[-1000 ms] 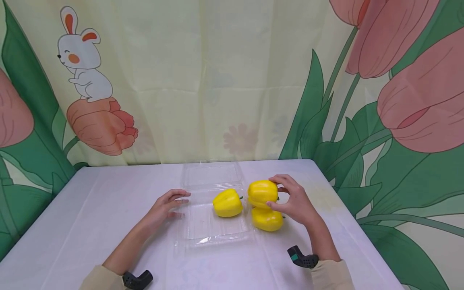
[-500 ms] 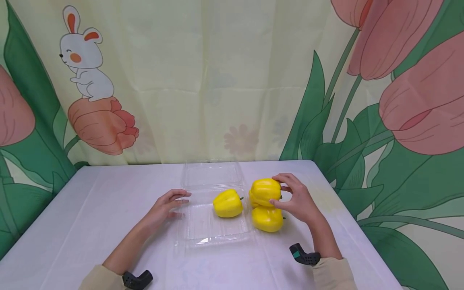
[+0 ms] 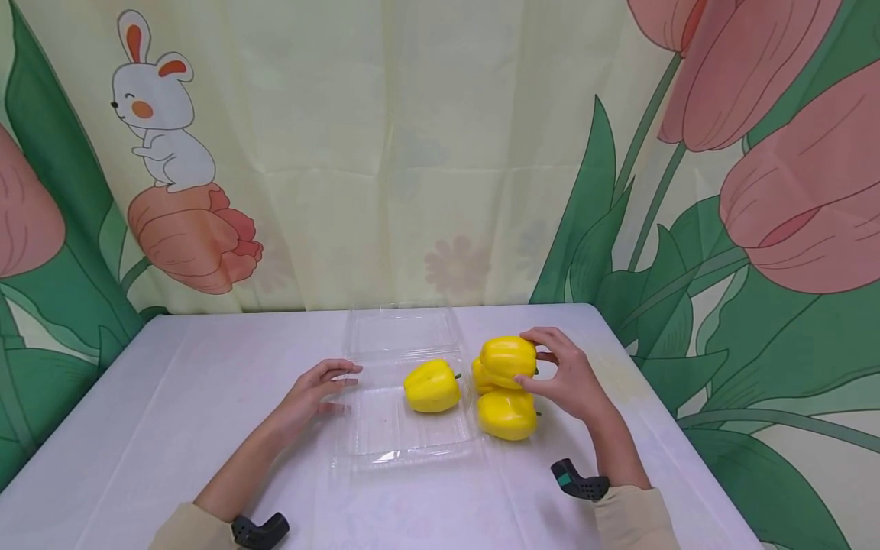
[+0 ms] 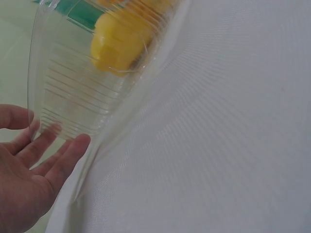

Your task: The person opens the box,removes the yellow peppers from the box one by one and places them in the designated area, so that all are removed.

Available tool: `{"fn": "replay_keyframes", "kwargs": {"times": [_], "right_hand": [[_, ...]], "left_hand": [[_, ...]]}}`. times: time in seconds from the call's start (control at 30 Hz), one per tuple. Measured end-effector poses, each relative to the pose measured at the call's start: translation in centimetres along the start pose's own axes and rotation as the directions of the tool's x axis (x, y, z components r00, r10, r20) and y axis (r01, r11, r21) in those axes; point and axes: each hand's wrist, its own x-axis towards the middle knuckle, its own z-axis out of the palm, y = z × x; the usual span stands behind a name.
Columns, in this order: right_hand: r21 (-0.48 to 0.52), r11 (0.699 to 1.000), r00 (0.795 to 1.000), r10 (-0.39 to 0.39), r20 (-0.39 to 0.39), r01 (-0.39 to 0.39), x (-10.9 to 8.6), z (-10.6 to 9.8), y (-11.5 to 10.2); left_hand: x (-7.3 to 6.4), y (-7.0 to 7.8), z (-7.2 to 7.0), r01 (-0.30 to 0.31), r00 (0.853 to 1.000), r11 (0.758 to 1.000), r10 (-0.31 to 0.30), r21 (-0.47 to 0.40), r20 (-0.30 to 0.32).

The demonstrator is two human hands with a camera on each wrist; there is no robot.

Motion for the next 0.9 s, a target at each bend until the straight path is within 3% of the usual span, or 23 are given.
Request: {"fn": "replay_keyframes", "kwargs": {"times": [0.23,0.5,0.9], "right_hand": [[0.0,1.0,1.0,0.006,-0.006,-0.006,0.0,-0.1,0.4],[0.025,1.0,0.998,0.014,-0.063,-0.012,-0.1,-0.2,0.9],[0.025,1.0,0.997,0.014,-0.069,-0.012,-0.3,-0.4,1.8]], "left_hand": [[0.0,0.1,0.1,0.004,1.0,1.0,-0.004,0.002,0.006],[0.0,0.0,0.1,-0.002,1.0,1.0,0.002,0.012,0.01],[-0.1,0.1,0.2,0.004,1.0,1.0,-0.004,0.002,0.0]]}}
